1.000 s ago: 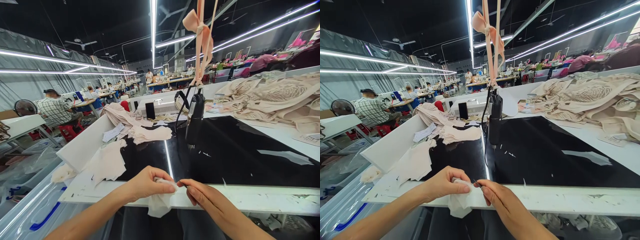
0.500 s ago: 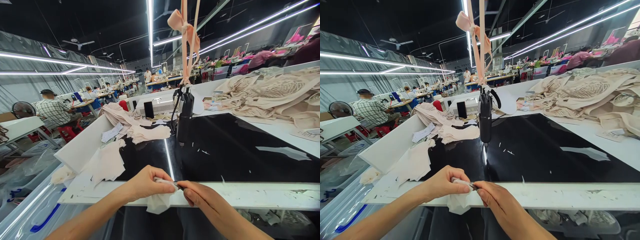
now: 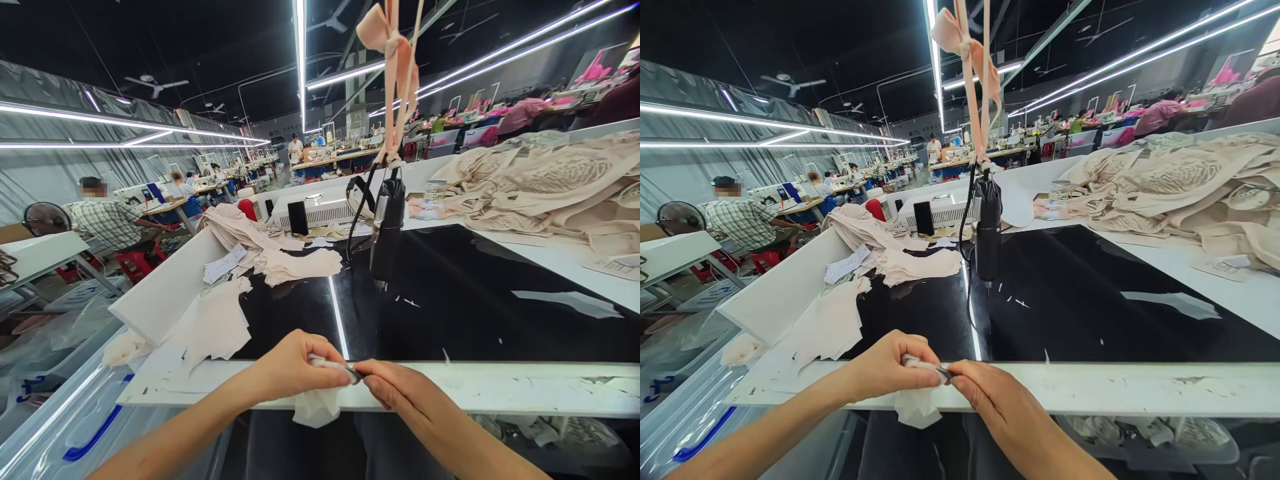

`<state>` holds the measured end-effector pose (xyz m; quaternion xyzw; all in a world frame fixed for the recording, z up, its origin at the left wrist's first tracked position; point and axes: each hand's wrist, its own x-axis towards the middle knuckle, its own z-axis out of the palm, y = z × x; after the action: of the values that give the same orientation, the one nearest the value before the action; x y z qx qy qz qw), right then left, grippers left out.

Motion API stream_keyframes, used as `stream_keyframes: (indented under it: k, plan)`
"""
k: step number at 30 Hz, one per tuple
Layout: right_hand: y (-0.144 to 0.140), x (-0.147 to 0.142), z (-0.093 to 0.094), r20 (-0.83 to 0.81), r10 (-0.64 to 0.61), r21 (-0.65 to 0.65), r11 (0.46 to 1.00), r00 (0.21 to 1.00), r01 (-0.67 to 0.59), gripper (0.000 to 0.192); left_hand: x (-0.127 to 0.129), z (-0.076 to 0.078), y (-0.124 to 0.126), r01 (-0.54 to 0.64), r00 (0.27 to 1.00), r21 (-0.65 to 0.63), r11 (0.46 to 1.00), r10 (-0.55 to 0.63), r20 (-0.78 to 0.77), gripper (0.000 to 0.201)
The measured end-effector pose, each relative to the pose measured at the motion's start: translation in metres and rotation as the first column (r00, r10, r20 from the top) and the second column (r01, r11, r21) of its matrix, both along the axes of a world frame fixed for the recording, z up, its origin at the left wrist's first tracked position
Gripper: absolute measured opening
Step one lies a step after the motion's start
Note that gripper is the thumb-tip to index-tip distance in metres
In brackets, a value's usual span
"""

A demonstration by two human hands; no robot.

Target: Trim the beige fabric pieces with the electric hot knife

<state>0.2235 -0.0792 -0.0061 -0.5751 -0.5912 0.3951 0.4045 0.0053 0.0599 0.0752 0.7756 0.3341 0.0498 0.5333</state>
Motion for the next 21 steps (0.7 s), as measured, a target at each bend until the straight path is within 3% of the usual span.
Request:
stream_keyframes:
  k: [21]
  plan:
    - [-0.0023, -0.0014, 0.0025, 0.033, 0.005, 0.028, 1.000, 0.999, -0.006, 0.079, 0.0032, -0.0020, -0.0040, -0.006, 0.999, 0.038, 0.999, 0.007, -0.048, 0.032]
